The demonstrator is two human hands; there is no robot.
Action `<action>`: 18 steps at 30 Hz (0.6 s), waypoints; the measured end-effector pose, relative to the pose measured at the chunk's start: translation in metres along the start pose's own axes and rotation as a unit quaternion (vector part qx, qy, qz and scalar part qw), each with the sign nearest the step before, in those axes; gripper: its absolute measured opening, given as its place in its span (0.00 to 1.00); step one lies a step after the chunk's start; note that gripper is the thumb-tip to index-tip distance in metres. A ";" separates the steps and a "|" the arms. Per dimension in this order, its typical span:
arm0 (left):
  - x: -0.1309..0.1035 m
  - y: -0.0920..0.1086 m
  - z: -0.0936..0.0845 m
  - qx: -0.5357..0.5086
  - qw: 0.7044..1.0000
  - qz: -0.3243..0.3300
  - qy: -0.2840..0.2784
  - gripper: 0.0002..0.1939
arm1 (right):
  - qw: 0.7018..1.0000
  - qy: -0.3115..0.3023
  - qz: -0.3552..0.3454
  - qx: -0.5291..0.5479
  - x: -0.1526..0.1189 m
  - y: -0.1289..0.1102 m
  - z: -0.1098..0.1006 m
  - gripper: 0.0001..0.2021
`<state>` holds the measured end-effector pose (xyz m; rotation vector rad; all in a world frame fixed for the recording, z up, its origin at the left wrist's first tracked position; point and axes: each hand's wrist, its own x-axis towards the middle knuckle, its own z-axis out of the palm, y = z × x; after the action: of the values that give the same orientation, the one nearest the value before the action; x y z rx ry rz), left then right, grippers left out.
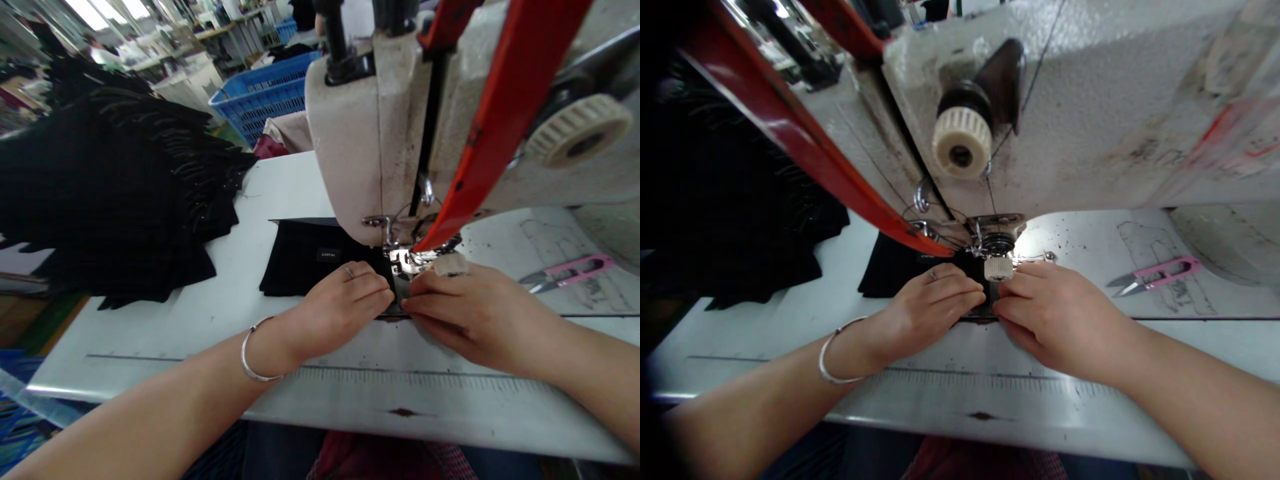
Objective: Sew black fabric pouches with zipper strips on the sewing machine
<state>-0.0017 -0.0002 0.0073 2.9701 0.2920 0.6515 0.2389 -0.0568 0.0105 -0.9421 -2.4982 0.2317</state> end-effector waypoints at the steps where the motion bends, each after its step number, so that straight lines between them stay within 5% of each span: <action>1: 0.000 0.001 0.000 0.006 1.000 0.002 -0.006 0.12 | 1.000 0.001 0.006 0.005 -0.001 0.001 0.000 0.10; 18: -0.006 -0.010 -0.004 0.017 1.000 -0.005 -0.010 0.13 | 0.998 0.030 0.010 -0.056 0.003 -0.001 0.011 0.12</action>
<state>-0.0103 0.0081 0.0068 3.0037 0.3210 0.6222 0.2309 -0.0556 0.0028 -1.0046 -2.4676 0.0698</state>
